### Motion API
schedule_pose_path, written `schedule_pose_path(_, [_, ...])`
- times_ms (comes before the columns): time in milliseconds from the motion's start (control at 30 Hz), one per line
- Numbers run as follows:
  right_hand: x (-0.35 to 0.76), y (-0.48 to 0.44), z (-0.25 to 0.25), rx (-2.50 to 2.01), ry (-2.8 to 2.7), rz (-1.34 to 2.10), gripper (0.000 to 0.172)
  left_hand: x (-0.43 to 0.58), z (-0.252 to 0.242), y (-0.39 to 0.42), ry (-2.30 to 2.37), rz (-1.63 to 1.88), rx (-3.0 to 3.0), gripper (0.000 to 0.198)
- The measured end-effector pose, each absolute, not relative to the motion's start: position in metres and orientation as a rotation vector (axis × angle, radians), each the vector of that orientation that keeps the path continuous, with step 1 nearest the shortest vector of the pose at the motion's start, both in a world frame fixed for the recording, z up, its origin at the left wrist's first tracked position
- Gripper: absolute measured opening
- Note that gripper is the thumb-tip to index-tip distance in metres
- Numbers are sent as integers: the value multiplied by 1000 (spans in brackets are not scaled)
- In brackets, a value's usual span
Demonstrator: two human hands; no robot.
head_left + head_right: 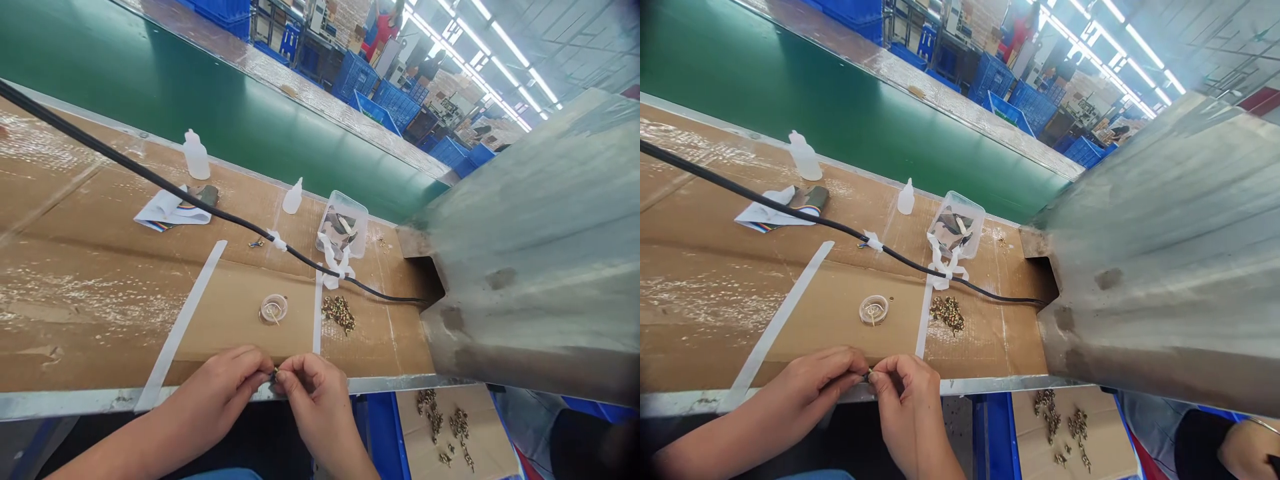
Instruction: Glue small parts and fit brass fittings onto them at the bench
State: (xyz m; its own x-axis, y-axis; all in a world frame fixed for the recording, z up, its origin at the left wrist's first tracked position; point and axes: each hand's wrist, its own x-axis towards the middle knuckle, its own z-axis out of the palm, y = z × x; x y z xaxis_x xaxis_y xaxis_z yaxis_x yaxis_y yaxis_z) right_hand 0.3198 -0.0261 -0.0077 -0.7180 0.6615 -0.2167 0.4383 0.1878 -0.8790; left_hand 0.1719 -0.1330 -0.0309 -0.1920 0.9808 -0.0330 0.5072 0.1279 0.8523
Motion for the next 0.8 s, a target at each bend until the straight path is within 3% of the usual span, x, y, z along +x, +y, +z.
schedule_pose_path(800, [320,-17,-11,-661,-2405,1313,14,172,-23,-130,1762,930,1378,23])
